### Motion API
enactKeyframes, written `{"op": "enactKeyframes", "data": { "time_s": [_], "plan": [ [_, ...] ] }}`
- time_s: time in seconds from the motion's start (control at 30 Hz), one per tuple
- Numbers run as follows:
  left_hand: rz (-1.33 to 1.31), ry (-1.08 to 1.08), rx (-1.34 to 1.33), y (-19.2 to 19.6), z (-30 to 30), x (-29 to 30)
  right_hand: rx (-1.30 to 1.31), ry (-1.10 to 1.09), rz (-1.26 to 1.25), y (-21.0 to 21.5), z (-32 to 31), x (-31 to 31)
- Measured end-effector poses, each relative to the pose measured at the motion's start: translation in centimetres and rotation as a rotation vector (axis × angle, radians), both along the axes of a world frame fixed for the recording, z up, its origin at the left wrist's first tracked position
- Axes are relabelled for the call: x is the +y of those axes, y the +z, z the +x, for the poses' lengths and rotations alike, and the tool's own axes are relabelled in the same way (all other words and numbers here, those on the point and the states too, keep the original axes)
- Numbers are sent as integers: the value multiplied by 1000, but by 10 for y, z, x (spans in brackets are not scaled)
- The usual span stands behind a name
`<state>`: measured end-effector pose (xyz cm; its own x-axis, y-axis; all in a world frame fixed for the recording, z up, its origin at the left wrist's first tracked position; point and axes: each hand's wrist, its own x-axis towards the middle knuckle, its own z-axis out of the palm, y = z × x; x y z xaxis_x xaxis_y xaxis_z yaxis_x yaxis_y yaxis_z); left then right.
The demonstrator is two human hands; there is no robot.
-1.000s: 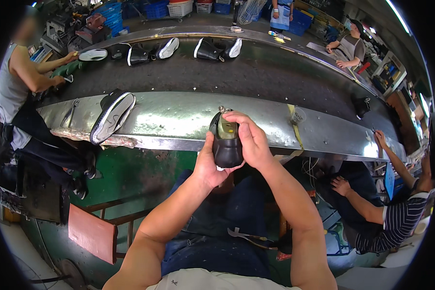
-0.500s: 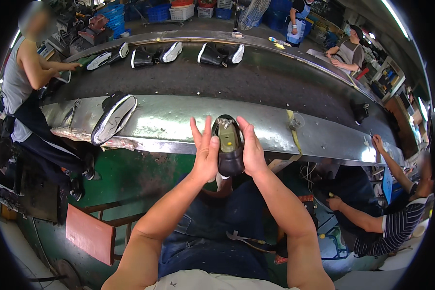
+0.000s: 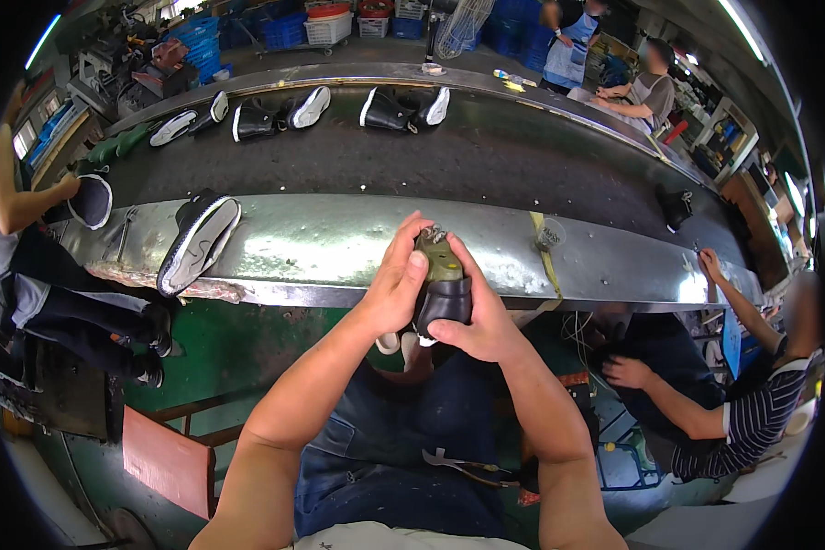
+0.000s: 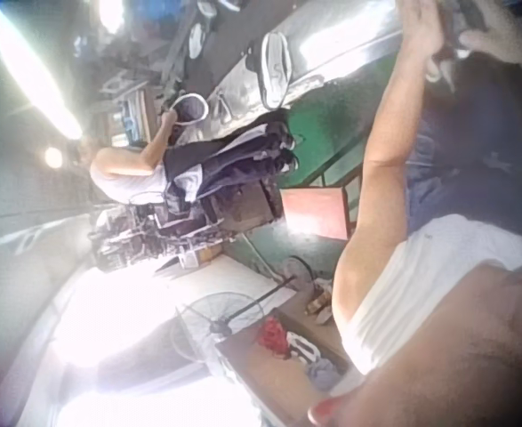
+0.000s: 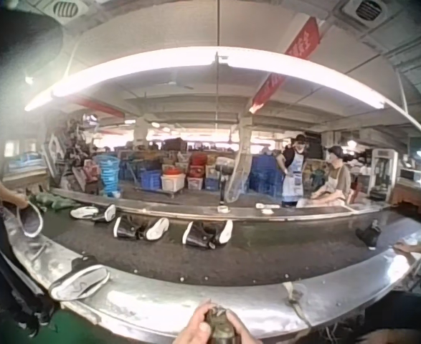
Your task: Trimming or pulling excess material from shoe soles using pliers on a production line.
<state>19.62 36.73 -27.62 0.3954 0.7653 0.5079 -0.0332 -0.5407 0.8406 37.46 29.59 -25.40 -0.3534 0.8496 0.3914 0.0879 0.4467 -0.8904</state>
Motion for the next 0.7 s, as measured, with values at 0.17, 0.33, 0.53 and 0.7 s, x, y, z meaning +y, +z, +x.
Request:
{"op": "enactKeyframes", "data": {
  "time_s": [0.17, 0.33, 0.53, 0.7],
  "plan": [
    [-138, 26, -28, -14, 6, 4, -112, -1, 109, -6, 6, 0],
    [-121, 46, -78, -2, 12, -10, -13, 5, 132, -7, 1, -4],
    [-316, 17, -196, -1, 24, -6, 54, -265, 134, -22, -19, -23],
    [-385, 15, -115, -7, 30, 4, 189, -427, 6, -42, -35, -30]
  ]
}}
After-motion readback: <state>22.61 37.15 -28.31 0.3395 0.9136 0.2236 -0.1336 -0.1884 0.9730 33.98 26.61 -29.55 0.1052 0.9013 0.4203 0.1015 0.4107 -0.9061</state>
